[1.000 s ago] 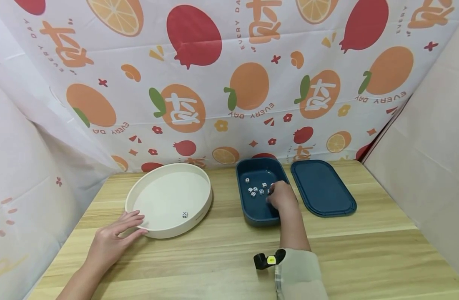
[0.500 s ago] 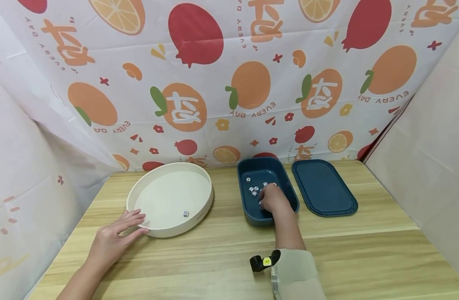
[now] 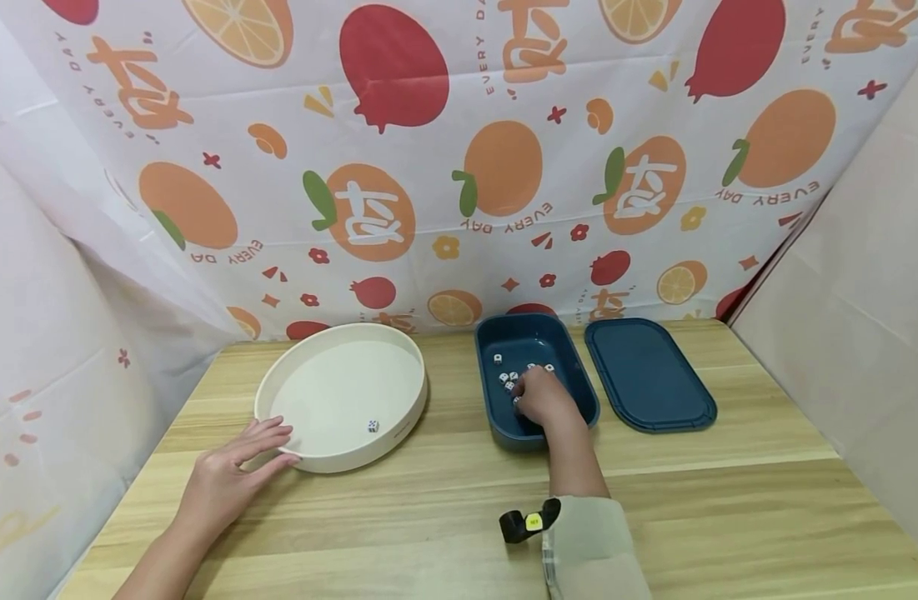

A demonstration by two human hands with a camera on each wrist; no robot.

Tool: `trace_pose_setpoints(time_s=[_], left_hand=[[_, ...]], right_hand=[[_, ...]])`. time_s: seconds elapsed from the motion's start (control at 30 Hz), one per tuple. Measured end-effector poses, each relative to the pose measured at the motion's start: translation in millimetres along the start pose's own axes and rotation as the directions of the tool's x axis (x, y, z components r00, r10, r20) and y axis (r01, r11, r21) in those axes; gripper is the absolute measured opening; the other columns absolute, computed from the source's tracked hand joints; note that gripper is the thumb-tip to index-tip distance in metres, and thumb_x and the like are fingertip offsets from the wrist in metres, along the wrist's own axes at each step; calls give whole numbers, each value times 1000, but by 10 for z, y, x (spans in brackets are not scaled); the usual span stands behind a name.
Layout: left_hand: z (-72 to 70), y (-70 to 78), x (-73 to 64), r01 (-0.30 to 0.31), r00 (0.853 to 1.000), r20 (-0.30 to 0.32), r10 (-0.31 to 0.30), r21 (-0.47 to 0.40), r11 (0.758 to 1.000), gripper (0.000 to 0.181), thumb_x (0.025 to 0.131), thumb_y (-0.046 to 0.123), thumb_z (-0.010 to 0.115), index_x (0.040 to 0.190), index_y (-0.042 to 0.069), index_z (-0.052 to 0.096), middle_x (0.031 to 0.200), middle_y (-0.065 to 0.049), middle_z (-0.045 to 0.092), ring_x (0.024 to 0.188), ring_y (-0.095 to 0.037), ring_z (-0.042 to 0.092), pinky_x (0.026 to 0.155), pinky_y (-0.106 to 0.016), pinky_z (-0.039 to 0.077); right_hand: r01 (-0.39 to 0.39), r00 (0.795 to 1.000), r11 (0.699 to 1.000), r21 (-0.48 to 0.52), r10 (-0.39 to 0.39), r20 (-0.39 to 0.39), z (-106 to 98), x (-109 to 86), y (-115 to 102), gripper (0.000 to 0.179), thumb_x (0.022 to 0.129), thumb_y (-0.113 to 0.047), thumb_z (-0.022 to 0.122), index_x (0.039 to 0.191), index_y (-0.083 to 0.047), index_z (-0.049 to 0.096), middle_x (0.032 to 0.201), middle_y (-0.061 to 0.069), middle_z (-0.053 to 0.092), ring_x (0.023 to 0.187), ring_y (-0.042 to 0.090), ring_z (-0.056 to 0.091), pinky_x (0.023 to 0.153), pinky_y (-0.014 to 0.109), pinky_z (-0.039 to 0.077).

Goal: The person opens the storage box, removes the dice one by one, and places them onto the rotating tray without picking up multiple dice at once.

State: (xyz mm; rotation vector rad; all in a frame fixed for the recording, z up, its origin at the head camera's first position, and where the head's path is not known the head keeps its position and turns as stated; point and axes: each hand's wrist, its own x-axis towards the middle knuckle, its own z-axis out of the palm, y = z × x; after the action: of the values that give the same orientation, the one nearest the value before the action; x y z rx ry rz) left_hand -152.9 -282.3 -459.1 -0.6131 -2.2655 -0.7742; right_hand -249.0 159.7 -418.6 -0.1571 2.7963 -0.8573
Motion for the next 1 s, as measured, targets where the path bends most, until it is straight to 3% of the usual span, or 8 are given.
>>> trace_pose_setpoints(time_s=[0.17,0.47,0.63,0.73,1.0], left_hand=[[-1,-16,8,1,1000,5,-1,3,1000,38,59,14,92,93,3,78,100,-10,77,119,2,60,112,-18,41],[15,-11,13,-36,999,-28,36,-4,999,37,57,11,92,92,4,79,98,-9,77,118,4,59,111,-15,41],[13,-13,8,-41,999,-25,42,4,999,37,58,11,92,91,4,79,97,-8,77,118,4,59,111,-15,41],[4,-12,3,-23,1000,-5,23,2,1000,37,59,12,92,92,4,78,98,-9,77,119,4,59,112,-16,40],[-5,-23,-4,-5,1000,13,5,-1,1000,36,60,12,91,92,2,78,99,-11,76,120,6,57,113,-18,40]], right_hand=[[5,1000,1000,20,-5,-31,-21,13,-15,18,89,-10,70,106,-7,76,104,8,71,92,21,61,90,44,57],[15,996,997,81,-8,-89,-29,18,-37,12,90,-21,72,94,-10,77,93,4,70,85,21,59,80,37,56],[19,991,992,121,-3,-131,-36,24,-70,13,90,-18,71,98,-10,77,92,4,70,83,21,58,76,34,56],[27,983,990,136,-2,-183,-39,14,-115,15,90,-18,71,101,-9,77,93,5,70,83,21,59,76,34,58],[138,942,973,187,-70,-328,-13,-63,-321,24,91,-23,71,111,-10,74,105,6,72,89,20,64,78,35,63]])
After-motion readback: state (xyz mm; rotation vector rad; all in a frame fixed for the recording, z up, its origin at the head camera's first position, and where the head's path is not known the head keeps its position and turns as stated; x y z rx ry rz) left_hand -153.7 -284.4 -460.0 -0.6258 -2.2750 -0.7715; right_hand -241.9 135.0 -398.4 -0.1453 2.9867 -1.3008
